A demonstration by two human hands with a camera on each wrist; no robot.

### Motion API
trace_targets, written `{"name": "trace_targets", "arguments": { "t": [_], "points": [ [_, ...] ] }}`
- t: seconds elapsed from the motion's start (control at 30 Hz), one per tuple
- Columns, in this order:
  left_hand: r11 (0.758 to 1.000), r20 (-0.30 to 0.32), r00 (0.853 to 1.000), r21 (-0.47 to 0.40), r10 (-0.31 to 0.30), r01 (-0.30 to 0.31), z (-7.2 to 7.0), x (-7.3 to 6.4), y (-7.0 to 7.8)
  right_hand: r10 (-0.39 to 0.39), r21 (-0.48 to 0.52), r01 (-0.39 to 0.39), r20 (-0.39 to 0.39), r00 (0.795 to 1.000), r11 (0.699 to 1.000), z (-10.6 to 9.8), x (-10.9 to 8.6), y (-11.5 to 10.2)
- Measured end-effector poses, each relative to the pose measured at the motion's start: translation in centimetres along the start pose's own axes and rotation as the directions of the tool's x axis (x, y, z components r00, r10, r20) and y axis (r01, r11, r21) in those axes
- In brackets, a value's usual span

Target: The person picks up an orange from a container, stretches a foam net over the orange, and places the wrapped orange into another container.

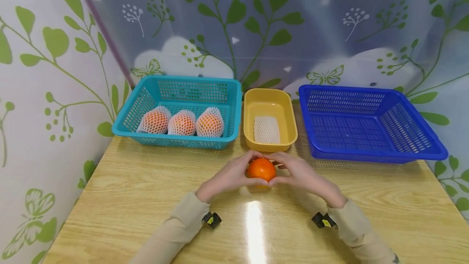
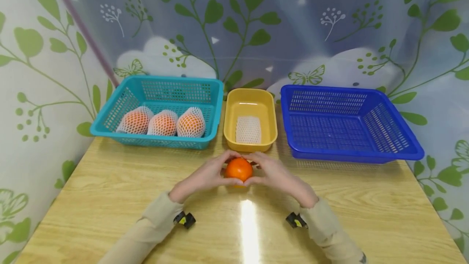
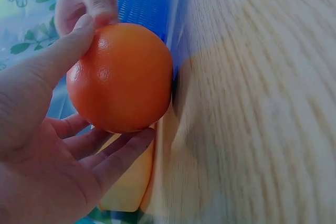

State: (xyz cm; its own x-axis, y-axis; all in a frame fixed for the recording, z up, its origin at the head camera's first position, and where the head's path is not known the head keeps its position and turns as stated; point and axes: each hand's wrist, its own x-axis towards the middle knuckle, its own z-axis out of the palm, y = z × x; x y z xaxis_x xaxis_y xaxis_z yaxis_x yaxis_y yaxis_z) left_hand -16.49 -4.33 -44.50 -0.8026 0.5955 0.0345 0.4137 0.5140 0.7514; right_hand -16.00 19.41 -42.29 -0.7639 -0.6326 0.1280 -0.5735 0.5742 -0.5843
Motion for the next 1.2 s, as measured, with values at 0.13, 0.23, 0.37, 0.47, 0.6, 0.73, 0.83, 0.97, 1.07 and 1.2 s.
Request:
{"name": "trace_targets", "arguments": {
  "t": [0.13,0.23,0.37,0.47,0.6,0.73,0.83,0.97,1.07,1.2],
  "points": [
    [0.999,0.006,1.0,0.033,-0.003,0.002,0.1,0.1,0.1,0.016,-0.021,-0.018,-0.113,0.993,1.0,-1.5,0.9,-0.2],
    [0.999,0.011,1.0,0.046,-0.005,0.004,0.1,0.2,0.2,0.05,-0.047,-0.063,-0.232,0.972,0.997,-2.2,2.1,-0.1],
    [0.999,0.012,1.0,0.048,0.006,-0.006,0.2,0.3,0.4,0.123,-0.105,-0.17,-0.354,0.927,0.98,-2.6,4.0,0.6],
    [0.999,0.006,1.0,0.048,0.017,-0.018,0.3,0.3,0.4,0.181,-0.166,-0.261,-0.385,0.905,0.951,-2.6,5.4,1.2],
    [0.997,-0.002,1.0,0.066,0.029,-0.029,0.3,0.3,0.5,0.241,-0.288,-0.356,-0.366,0.899,0.889,-2.1,7.2,2.1],
    [0.995,0.005,0.999,0.089,0.046,-0.046,0.4,0.2,0.4,0.341,-0.351,-0.434,-0.295,0.892,0.83,-1.6,8.5,3.1],
    [0.993,0.015,0.998,0.097,0.064,-0.065,0.5,0.2,0.5,0.411,-0.361,-0.475,-0.242,0.879,0.802,-1.5,9.2,3.6],
    [0.99,0.017,0.996,0.107,0.086,-0.087,0.4,0.2,0.5,0.46,-0.354,-0.507,-0.214,0.862,0.786,-1.4,9.8,4.0],
    [0.99,0.008,0.996,0.111,0.089,-0.089,0.3,0.2,0.5,0.483,-0.326,-0.526,-0.207,0.851,0.786,-1.4,10.3,4.2],
    [0.989,-0.007,0.996,0.119,0.086,-0.085,0.3,0.2,0.5,0.484,-0.24,-0.531,-0.228,0.844,0.813,-1.3,10.6,4.6]
  ]
}}
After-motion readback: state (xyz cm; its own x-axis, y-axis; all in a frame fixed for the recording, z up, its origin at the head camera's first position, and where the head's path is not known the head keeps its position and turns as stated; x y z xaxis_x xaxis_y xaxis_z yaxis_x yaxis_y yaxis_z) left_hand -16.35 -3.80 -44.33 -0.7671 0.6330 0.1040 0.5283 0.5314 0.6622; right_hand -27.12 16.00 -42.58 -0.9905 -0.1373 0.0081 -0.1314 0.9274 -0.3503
